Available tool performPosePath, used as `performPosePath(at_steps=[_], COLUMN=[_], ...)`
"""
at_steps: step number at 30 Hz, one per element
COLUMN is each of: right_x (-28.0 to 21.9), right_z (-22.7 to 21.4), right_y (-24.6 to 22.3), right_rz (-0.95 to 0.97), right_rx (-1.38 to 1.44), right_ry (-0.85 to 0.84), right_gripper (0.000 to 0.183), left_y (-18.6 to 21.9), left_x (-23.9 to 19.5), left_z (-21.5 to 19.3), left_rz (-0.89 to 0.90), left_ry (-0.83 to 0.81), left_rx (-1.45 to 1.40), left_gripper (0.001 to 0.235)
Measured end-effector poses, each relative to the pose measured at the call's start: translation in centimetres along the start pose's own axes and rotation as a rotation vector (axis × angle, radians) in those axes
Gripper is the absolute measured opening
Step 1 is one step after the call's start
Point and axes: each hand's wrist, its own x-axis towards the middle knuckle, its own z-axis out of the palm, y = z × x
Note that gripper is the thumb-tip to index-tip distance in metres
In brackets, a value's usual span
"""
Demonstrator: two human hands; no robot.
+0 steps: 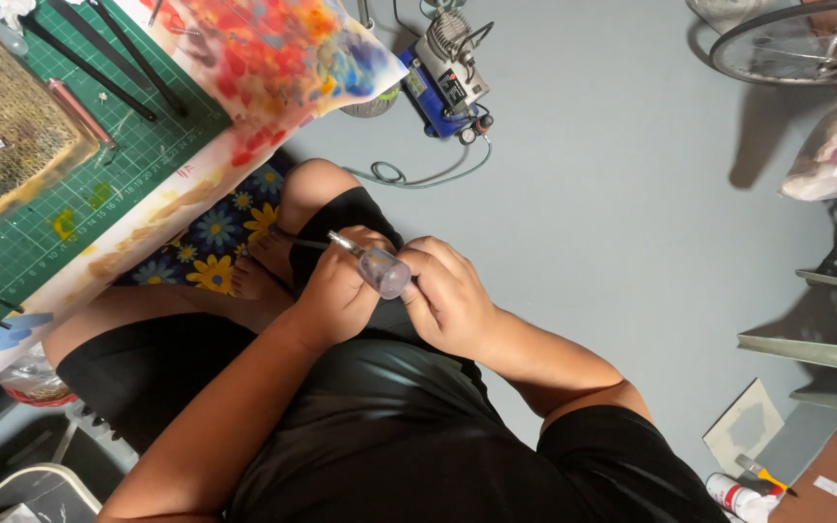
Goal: Disassembling and reassembling an airbrush for maintenance and cleaning at a workstation.
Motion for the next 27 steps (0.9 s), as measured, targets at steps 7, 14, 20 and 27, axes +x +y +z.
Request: performPosePath(at_steps=[7, 14, 20, 27], right_x=[0.5, 1.2, 1.1, 1.9], right_z=[-0.7, -1.2, -1.3, -1.5], right_y=[-0.2, 0.1, 1.8, 2.8], right_rz=[0.036, 0.068, 0.124, 0.158], right_rx=[-0.032, 0.004, 0.144, 0.241], right_ry=[-0.098, -0.151, -0.182, -0.232], right_gripper=[0.025, 0.023, 0.02, 0.018], left_y=[0.5, 2.7, 1.1, 2.3], left_x=[0.0, 1.6, -0.2, 0.3], left_z=[-0.2, -0.9, -0.9, -1.3], left_rz=[-0.057, -0.146, -0.212, -0.297], left_ry=[-0.047, -0.08, -0.097, -0.116], left_rx=[0.048, 0.035, 0.101, 0.141], left_gripper=[0.031, 0.036, 0.028, 0.022])
